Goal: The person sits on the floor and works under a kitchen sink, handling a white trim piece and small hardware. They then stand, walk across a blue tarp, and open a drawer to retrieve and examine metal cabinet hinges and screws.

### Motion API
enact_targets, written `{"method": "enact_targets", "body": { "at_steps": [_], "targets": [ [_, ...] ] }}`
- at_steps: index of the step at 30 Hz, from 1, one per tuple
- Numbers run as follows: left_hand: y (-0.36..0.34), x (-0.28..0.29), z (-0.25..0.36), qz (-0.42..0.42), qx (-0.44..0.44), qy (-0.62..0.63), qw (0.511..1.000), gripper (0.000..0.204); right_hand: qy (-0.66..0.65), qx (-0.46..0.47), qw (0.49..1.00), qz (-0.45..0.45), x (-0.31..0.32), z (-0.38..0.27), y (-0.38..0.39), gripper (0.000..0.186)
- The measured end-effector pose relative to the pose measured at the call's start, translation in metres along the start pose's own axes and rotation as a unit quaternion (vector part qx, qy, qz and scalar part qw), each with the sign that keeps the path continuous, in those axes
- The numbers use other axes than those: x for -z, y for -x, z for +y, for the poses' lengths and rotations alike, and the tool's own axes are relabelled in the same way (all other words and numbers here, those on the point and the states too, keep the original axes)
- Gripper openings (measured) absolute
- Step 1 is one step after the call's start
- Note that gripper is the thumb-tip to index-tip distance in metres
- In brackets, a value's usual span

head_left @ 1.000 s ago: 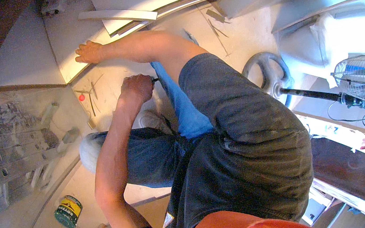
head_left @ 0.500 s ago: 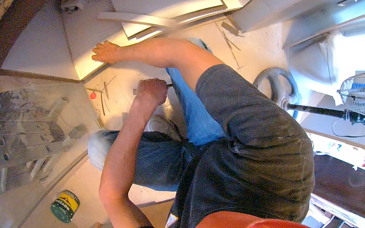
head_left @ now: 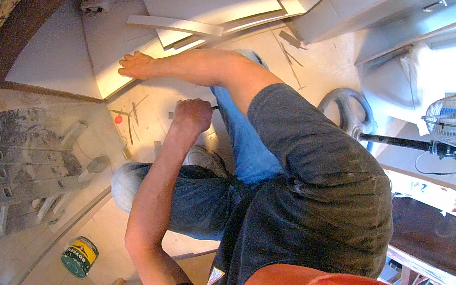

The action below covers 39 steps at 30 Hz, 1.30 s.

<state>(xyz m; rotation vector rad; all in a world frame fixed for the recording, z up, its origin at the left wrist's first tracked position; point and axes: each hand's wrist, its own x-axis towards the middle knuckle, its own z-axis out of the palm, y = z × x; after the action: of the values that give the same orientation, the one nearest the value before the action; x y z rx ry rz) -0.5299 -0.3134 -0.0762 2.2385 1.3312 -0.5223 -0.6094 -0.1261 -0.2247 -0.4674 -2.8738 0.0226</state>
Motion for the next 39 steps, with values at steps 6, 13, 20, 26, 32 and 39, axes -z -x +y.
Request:
{"method": "enact_targets", "body": {
  "at_steps": [6,13,20,26,32,39],
  "targets": [
    [0.001,0.000,0.000,0.004,-0.008,-0.017,1.000,0.023,-0.003,0.006,1.000,0.003,0.005,-0.001,0.003,0.022],
    [-0.003,-0.008,-0.001,0.013,0.005,-0.033,0.999,0.022,-0.034,-0.013,0.997,-0.066,0.029,-0.006,0.005,0.033],
    [-0.005,-0.017,-0.001,0.063,0.014,0.001,0.998,0.021,-0.038,-0.010,0.996,-0.080,0.027,-0.005,0.001,0.043],
    [0.004,-0.007,0.005,0.066,0.031,0.000,0.997,0.022,-0.020,0.002,1.000,-0.024,0.023,-0.007,0.000,0.039],
    [0.014,-0.001,0.005,0.086,0.010,0.009,0.996,0.021,-0.011,0.006,0.999,-0.051,0.028,-0.006,0.002,0.040],
    [0.003,-0.006,0.007,0.032,0.045,0.031,0.998,0.025,0.029,0.001,0.997,-0.078,0.030,-0.009,-0.002,0.042]
  ]
}}
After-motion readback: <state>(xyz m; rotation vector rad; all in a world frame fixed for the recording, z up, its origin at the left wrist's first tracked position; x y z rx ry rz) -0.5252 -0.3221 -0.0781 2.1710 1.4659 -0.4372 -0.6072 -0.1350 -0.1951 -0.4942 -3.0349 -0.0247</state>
